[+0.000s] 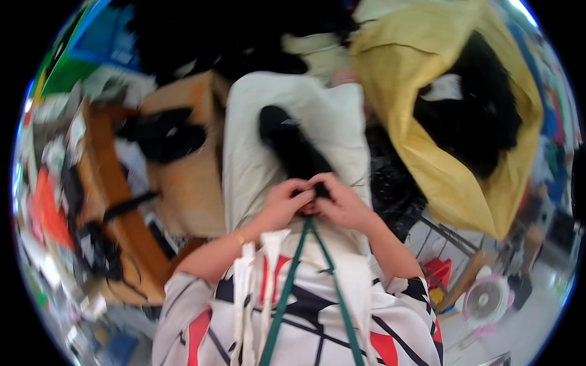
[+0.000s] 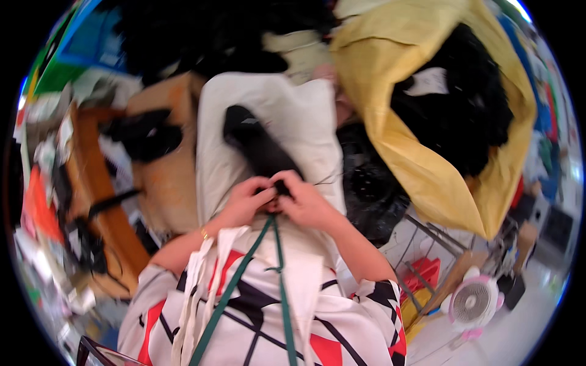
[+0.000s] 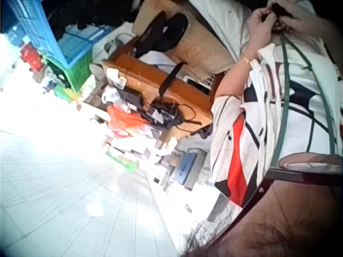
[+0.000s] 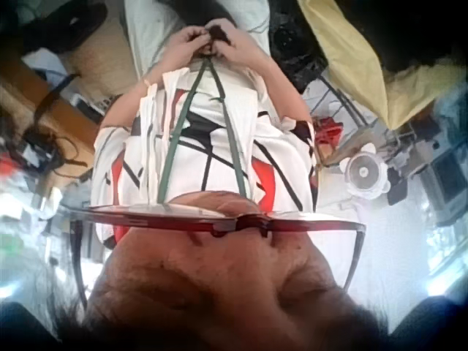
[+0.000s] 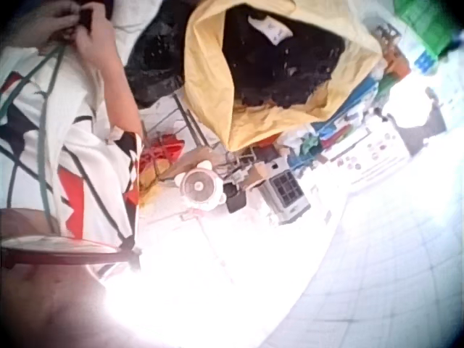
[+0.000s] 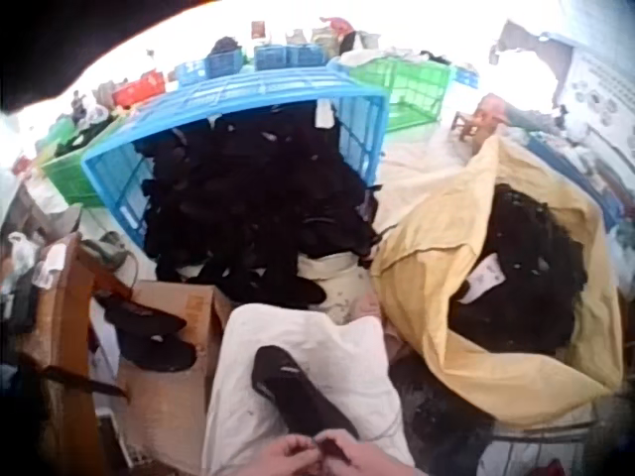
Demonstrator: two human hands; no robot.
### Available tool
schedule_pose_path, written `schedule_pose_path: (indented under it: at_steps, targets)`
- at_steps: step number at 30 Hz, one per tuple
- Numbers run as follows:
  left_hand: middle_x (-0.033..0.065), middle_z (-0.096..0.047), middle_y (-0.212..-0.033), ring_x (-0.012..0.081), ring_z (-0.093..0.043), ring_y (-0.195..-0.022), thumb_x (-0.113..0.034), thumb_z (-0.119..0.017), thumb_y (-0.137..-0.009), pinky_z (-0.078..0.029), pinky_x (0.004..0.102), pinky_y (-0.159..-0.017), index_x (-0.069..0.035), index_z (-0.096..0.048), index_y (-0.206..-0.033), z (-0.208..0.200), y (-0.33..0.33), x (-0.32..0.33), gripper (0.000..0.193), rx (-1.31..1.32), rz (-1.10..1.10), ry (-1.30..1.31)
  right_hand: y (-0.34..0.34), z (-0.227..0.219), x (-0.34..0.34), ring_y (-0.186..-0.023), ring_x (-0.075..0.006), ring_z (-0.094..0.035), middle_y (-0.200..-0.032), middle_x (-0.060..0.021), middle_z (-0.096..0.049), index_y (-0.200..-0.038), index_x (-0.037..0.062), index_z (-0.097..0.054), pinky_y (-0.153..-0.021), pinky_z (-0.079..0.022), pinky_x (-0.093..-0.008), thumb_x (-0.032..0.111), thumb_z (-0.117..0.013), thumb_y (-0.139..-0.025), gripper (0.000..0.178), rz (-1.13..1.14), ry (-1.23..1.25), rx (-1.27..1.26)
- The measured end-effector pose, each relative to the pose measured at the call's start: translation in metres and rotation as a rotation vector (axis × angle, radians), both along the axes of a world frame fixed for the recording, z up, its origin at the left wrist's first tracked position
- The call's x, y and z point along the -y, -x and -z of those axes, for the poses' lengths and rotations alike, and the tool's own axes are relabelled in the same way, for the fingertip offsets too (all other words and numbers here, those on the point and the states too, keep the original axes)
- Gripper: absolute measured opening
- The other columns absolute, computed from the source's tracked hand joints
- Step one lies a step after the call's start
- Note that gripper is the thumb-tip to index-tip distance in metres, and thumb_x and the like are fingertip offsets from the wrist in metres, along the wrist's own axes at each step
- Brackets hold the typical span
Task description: The person is sitting on the floor in a workshop, sewing black slip-on shoes by hand. They use a needle and thread to stitch the shoe uppers, handling the shoes one at a time and occasionally picking up new shoes from a nearby pile.
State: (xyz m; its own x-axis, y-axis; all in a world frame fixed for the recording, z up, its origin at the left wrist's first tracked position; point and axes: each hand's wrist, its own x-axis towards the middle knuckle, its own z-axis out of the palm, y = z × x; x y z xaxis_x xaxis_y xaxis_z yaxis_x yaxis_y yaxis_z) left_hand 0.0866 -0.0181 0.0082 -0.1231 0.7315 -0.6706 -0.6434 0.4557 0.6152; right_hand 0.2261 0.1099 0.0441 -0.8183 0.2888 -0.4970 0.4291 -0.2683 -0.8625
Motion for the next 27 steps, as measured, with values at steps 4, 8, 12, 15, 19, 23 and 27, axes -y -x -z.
schedule_pose_path:
  at_steps: [4, 8, 12, 15, 19, 23, 27]
  targets:
    - [0.0043, -0.064, -0.091, 0.013, -0.063, -0.078, -0.011, -0.061, -0.094, -0.055, 0.0255, -0.067, -0.005, -0.058, -0.105, -0.004, 0.004, -0.002, 0.013, 0.09, -0.018, 0.012, -0.007, -0.002, -0.03, -0.076, -0.0201, -0.068, -0.092, -0.0104, -0.067, -0.118, 0.0111, -0.059, -0.069, -0.053, -0.0299, -0.002, -0.051, -0.083, 0.039, -0.135, -0.494, -0.052]
    - [0.0045, -0.063, -0.091, 0.0137, -0.064, -0.081, -0.015, -0.058, -0.097, -0.056, 0.0263, -0.067, -0.007, -0.056, -0.103, -0.004, 0.006, -0.004, 0.01, 0.074, 0.034, -0.004, -0.004, -0.007, -0.035, -0.079, -0.0287, -0.063, -0.092, -0.0083, -0.06, -0.115, 0.0157, -0.063, -0.061, -0.051, -0.0369, 0.007, -0.062, -0.078, 0.038, -0.317, -0.939, -0.078]
    - [0.0048, -0.063, -0.092, 0.0138, -0.064, -0.08, -0.017, -0.055, -0.099, -0.056, 0.0264, -0.065, -0.008, -0.054, -0.104, -0.013, 0.014, -0.005, 0.011, 0.038, 0.053, -0.009, 0.004, 0.019, -0.03, -0.076, -0.0295, -0.06, -0.086, -0.0081, -0.054, -0.102, 0.0125, -0.062, -0.06, -0.049, -0.0392, 0.011, -0.064, -0.076, 0.026, -0.315, -1.027, -0.122]
    - [0.0052, -0.065, -0.085, 0.012, -0.062, -0.066, -0.014, -0.059, -0.095, -0.053, 0.0235, -0.058, -0.006, -0.057, -0.1, -0.025, 0.041, -0.008, 0.01, -0.116, 0.133, -0.069, 0.014, 0.026, -0.015, -0.074, -0.0252, -0.06, -0.088, -0.011, -0.055, -0.095, 0.006, -0.061, -0.062, -0.048, -0.0341, 0.01, -0.066, -0.08, 0.017, -0.024, -0.655, -0.261]
    - [0.0055, -0.064, -0.076, 0.008, -0.055, -0.059, -0.009, -0.064, -0.089, -0.044, 0.022, -0.052, -0.002, -0.063, -0.092, -0.044, 0.06, -0.01, 0.008, -0.311, 0.29, -0.029, 0.027, 0.066, 0.022, -0.08, -0.0191, -0.061, -0.091, -0.0105, -0.058, -0.101, 0.0023, -0.061, -0.07, -0.049, -0.0304, 0.008, -0.065, -0.082, 0.019, 0.075, -0.544, -0.401]
    - [0.003, -0.065, -0.078, 0.0068, -0.057, -0.063, -0.013, -0.068, -0.087, -0.047, 0.0208, -0.056, -0.004, -0.063, -0.095, -0.038, 0.062, -0.008, 0.013, -0.365, 0.294, 0.002, 0.018, 0.038, 0.0, -0.079, -0.0133, -0.058, -0.089, -0.0064, -0.061, -0.102, 0.0024, -0.064, -0.071, -0.049, -0.0281, 0.005, -0.063, -0.085, 0.017, 0.371, -0.122, -0.167]
    - [0.002, -0.067, -0.081, 0.0053, -0.059, -0.067, -0.015, -0.07, -0.088, -0.048, 0.0192, -0.058, -0.004, -0.064, -0.097, -0.026, 0.058, 0.0, 0.016, -0.333, 0.237, -0.057, 0.023, 0.009, -0.002, -0.072, -0.0154, -0.056, -0.081, -0.0068, -0.059, -0.092, 0.005, -0.068, -0.064, -0.047, -0.0295, 0.009, -0.068, -0.084, 0.009, 0.179, -0.542, -0.188]
